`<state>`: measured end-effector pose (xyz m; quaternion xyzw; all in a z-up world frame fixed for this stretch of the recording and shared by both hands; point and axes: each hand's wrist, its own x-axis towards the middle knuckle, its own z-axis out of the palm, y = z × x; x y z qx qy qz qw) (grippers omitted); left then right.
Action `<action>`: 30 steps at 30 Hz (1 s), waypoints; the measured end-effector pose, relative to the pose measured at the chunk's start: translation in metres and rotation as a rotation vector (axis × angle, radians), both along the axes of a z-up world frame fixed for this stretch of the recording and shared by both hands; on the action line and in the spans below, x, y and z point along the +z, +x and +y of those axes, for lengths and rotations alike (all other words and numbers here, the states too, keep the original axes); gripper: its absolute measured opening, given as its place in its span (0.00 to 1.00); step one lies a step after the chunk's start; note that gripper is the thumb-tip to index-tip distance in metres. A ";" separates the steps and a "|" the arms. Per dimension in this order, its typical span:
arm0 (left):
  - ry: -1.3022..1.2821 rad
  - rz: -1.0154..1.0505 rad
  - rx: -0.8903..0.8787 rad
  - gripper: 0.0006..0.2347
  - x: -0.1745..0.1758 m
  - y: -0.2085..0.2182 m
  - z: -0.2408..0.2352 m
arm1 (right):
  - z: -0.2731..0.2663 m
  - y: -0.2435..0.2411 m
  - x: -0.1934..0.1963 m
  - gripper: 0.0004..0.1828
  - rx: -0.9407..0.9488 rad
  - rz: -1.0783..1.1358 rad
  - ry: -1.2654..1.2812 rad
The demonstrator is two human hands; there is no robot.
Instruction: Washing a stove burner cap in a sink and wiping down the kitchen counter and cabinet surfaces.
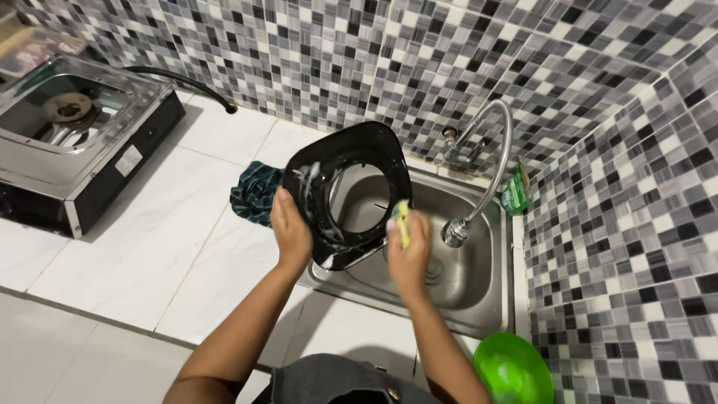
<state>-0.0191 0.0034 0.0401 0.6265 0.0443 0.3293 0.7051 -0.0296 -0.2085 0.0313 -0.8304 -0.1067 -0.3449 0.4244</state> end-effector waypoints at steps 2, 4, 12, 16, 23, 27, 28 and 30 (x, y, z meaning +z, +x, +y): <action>0.015 0.007 -0.014 0.22 -0.021 -0.003 -0.006 | -0.006 0.019 0.002 0.13 -0.028 0.006 0.016; 0.030 0.003 -0.026 0.21 -0.034 -0.011 -0.013 | -0.005 0.027 0.011 0.12 -0.052 0.002 0.032; 0.081 0.100 -0.301 0.17 -0.018 -0.030 -0.030 | 0.023 0.004 0.067 0.10 0.296 -0.211 -0.262; 0.203 0.079 -0.269 0.17 -0.012 -0.035 -0.027 | 0.010 0.016 0.061 0.08 0.168 -0.181 -0.169; 0.382 0.066 -0.313 0.15 0.003 -0.033 -0.021 | 0.020 0.000 0.071 0.06 0.220 -0.150 -0.221; 0.354 0.086 -0.332 0.16 0.004 -0.039 -0.017 | 0.014 0.019 0.046 0.07 0.156 -0.127 -0.155; 0.354 0.087 -0.336 0.16 0.001 -0.038 -0.018 | 0.020 0.011 0.048 0.07 0.152 -0.125 -0.155; 0.358 0.080 -0.309 0.16 -0.003 -0.034 -0.019 | 0.033 -0.003 0.053 0.09 0.183 -0.157 -0.108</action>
